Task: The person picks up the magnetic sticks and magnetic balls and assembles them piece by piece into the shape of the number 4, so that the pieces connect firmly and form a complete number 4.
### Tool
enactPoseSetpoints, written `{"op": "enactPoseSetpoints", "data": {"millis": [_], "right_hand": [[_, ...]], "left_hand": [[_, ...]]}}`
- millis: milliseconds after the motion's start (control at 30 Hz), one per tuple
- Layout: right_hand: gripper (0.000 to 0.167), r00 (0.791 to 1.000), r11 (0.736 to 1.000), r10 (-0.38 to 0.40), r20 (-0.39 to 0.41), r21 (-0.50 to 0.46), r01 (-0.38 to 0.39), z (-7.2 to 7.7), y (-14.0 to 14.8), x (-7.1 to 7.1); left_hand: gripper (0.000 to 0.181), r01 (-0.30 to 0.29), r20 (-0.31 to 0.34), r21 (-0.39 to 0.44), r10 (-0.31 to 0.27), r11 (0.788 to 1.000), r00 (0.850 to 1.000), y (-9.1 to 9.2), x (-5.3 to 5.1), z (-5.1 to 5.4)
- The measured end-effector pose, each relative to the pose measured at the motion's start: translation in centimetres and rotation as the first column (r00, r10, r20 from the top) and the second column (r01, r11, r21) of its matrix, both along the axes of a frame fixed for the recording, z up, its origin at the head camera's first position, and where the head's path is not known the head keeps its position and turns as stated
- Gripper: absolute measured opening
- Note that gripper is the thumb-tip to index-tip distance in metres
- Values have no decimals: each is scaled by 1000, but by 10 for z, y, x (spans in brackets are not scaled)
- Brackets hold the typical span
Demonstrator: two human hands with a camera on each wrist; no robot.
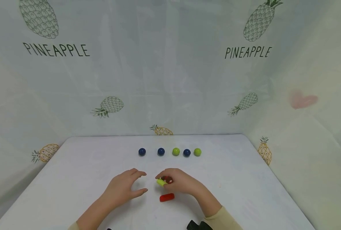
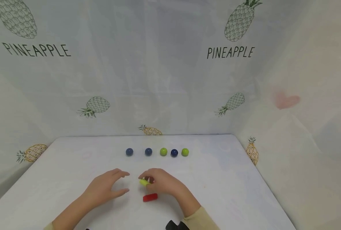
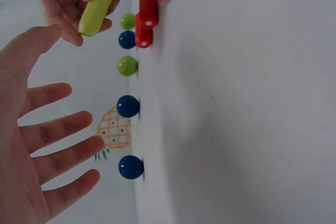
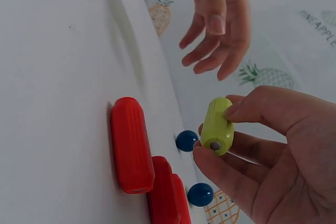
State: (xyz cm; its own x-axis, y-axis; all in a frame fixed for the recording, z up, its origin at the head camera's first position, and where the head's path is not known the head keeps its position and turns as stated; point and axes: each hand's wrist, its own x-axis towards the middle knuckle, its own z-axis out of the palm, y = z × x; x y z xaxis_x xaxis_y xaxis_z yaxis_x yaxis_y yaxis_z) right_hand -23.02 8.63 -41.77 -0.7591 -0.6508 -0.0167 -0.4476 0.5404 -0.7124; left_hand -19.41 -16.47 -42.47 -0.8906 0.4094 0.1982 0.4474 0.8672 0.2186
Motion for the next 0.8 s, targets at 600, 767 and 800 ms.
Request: {"op": "enactPoseSetpoints", "data": {"millis": [600,767,800], "right_hand": [[37,983,970,-158,95,-172,173,-9,-29,-30],[43,971,949,-217,100,-209,234,-14,-41,-36],[44,969,945,-228,97,-217,244,-14,-44,-37]], "left_hand": [[47,-204,143,293,168,934,975,-11,-36,-6],[52,-253,224,407,173,878,959,-17,-47,-9],[53,-260,234,426,172,867,957,-18,-49,-10]]}}
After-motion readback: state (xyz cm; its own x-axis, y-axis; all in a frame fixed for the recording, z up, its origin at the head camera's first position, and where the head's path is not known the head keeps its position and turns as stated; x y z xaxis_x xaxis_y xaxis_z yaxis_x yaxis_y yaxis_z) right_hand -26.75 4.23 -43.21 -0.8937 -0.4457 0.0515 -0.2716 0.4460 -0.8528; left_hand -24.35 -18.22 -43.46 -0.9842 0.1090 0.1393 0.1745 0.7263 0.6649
